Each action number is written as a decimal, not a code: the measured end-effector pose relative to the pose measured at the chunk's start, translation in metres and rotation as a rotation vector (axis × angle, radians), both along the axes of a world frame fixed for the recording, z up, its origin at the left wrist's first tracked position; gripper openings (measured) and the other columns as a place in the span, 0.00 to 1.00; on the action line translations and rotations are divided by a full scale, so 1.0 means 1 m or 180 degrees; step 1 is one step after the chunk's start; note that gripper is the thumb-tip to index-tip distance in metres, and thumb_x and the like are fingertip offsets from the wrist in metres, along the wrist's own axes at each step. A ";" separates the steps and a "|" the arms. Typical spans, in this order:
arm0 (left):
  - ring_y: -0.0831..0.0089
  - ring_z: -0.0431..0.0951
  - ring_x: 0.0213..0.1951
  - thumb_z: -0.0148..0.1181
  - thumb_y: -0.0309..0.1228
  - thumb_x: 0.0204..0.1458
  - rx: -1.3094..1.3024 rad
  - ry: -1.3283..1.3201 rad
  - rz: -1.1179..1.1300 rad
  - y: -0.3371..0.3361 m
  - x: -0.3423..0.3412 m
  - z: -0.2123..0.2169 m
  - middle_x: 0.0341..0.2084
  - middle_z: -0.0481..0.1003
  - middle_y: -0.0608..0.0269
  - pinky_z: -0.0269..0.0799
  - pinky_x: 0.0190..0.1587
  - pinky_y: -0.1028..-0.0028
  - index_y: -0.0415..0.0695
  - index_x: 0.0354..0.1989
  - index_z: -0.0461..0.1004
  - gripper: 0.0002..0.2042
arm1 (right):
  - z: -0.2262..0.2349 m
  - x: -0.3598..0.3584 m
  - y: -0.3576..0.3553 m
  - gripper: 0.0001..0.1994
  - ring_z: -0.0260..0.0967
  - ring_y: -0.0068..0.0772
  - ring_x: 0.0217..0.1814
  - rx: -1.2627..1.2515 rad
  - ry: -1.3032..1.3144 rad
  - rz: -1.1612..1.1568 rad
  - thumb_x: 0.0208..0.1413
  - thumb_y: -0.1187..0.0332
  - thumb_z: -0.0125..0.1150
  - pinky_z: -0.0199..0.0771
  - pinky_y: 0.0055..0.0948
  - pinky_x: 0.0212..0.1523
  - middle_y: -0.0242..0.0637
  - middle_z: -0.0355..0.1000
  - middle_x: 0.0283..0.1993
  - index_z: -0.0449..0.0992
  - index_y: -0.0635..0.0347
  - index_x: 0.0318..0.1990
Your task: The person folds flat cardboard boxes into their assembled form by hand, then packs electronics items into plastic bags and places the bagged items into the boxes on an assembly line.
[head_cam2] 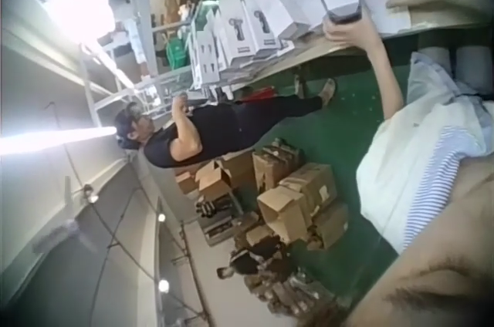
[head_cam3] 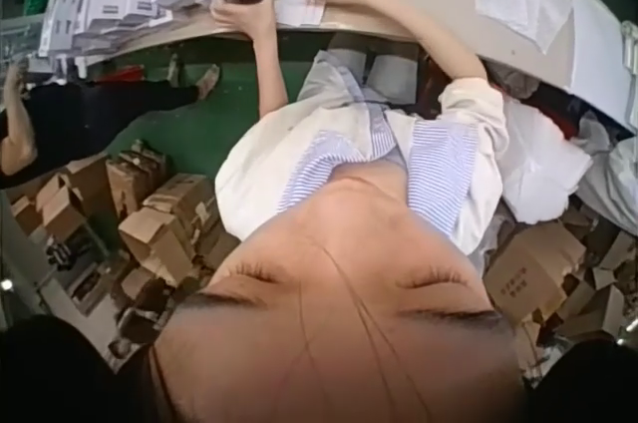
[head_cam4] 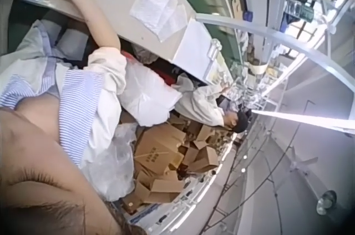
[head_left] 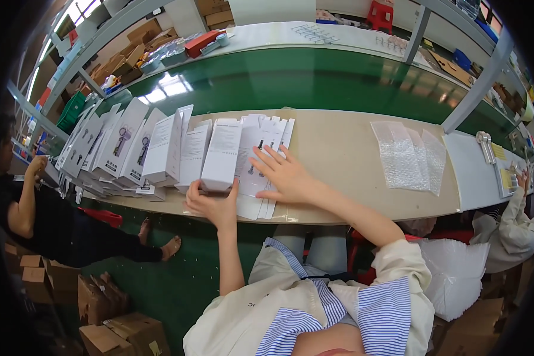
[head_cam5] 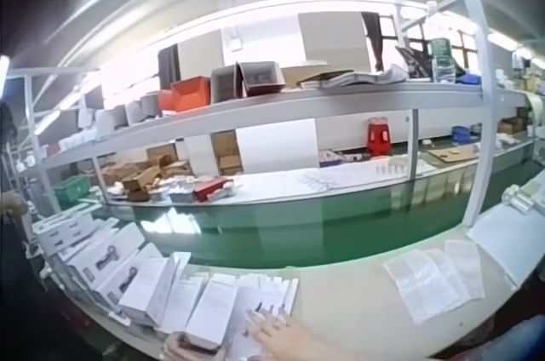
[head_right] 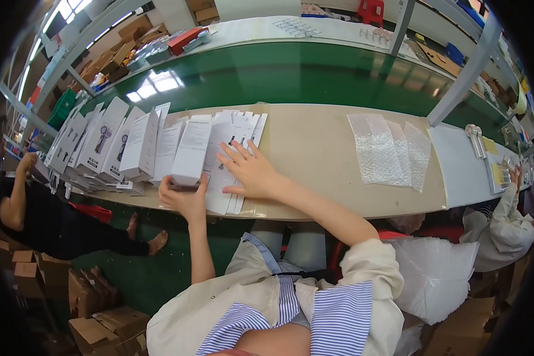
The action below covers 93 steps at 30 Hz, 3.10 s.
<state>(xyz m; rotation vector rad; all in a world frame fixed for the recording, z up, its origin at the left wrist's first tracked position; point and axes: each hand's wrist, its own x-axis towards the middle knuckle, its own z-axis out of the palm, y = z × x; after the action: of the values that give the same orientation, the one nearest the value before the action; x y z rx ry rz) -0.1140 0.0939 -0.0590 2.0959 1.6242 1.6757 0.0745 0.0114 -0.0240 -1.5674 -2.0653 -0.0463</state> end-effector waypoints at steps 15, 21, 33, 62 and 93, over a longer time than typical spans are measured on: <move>0.53 0.64 0.54 0.68 0.46 0.39 -0.1193 0.1740 -0.2246 -0.052 0.098 0.029 0.46 0.69 0.48 0.51 0.60 0.58 0.36 0.45 0.70 0.30 | -0.029 0.051 -0.153 0.27 0.47 0.47 0.69 -0.0722 -0.0115 -0.1264 0.51 0.51 0.59 0.37 0.57 0.66 0.41 0.52 0.67 0.67 0.52 0.56; 0.59 0.73 0.43 0.66 0.46 0.42 -0.1924 0.2367 -0.2275 -0.058 0.143 0.058 0.34 0.76 0.53 0.64 0.50 0.65 0.35 0.39 0.75 0.24 | -0.031 0.044 -0.174 0.31 0.46 0.55 0.68 -0.0430 -0.0265 -0.1914 0.48 0.50 0.61 0.36 0.54 0.66 0.50 0.51 0.66 0.65 0.57 0.57; 0.61 0.73 0.25 0.64 0.24 0.41 -0.0120 -0.0568 -0.3920 -0.135 0.112 0.075 0.25 0.74 0.56 0.68 0.29 0.71 0.40 0.31 0.72 0.09 | 0.082 0.048 -0.135 0.49 0.44 0.51 0.69 0.2850 0.2290 -0.1060 0.32 0.54 0.75 0.41 0.46 0.67 0.54 0.47 0.66 0.54 0.63 0.63; 0.67 0.61 0.43 0.73 0.49 0.27 0.0947 0.0816 -0.3574 -0.112 0.125 0.155 0.37 0.63 0.66 0.46 0.51 0.53 0.49 0.32 0.71 0.26 | 0.188 0.052 -0.162 0.23 0.72 0.48 0.42 -0.0775 0.1833 -0.0761 0.56 0.71 0.42 0.70 0.33 0.43 0.51 0.72 0.43 0.60 0.66 0.60; 0.41 0.50 0.61 0.76 0.46 0.21 0.0466 0.0466 -0.3744 -0.111 0.144 0.104 0.60 0.48 0.40 0.29 0.57 0.33 0.52 0.61 0.49 0.53 | 0.154 0.104 -0.142 0.14 0.72 0.39 0.25 -0.1511 0.1415 -0.0901 0.46 0.65 0.54 0.72 0.33 0.28 0.48 0.71 0.21 0.76 0.69 0.33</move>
<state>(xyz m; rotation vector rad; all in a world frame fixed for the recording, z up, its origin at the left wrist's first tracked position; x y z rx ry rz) 0.0301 -0.0172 0.0447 2.4287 0.0598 1.1918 0.1784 -0.1307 0.1295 -1.9234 -1.5618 0.6723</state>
